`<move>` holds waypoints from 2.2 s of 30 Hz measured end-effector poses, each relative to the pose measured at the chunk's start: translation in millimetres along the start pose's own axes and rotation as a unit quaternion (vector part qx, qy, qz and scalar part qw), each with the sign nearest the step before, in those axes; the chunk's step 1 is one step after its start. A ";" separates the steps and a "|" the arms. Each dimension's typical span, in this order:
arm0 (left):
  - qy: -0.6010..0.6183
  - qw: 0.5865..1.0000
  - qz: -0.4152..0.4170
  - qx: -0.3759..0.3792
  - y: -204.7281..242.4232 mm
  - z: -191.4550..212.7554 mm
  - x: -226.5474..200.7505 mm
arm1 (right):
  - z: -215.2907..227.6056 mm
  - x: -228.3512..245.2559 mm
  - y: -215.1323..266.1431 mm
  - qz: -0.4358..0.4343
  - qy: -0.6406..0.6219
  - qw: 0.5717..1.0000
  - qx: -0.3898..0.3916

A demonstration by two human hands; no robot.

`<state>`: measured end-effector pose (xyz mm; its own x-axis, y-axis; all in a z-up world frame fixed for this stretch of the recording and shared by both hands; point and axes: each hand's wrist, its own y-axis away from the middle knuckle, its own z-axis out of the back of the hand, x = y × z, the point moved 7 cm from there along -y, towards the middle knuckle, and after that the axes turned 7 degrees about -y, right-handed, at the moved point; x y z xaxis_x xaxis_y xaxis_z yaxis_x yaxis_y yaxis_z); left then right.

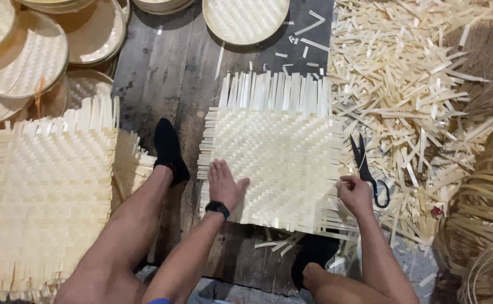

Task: The person trims bamboo strips around a wooden form with scissors and fits a bamboo ring onto a woven bamboo sheet.

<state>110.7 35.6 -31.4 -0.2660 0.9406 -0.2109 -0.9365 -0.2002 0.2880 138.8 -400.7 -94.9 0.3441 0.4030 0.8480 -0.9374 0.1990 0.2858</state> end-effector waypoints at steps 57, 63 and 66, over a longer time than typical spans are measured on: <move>-0.181 0.924 -0.309 0.136 27.8 -23.9 -63.2 | 361.5 158.7 289.3 0.000 0.495 0.756 -0.428; -0.233 0.912 -0.307 0.138 30.3 -18.3 -66.2 | 415.6 126.2 347.9 -0.037 0.398 0.840 -0.367; -0.226 0.914 -0.312 0.129 29.4 -16.8 -68.9 | 414.0 137.2 356.4 0.041 0.402 0.833 -0.377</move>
<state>97.7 -39.8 -24.1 0.4783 0.8780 -0.0180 -0.7728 0.4305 0.4664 -170.3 -644.2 308.0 0.4897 0.8508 0.1908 -0.7632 0.5240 -0.3780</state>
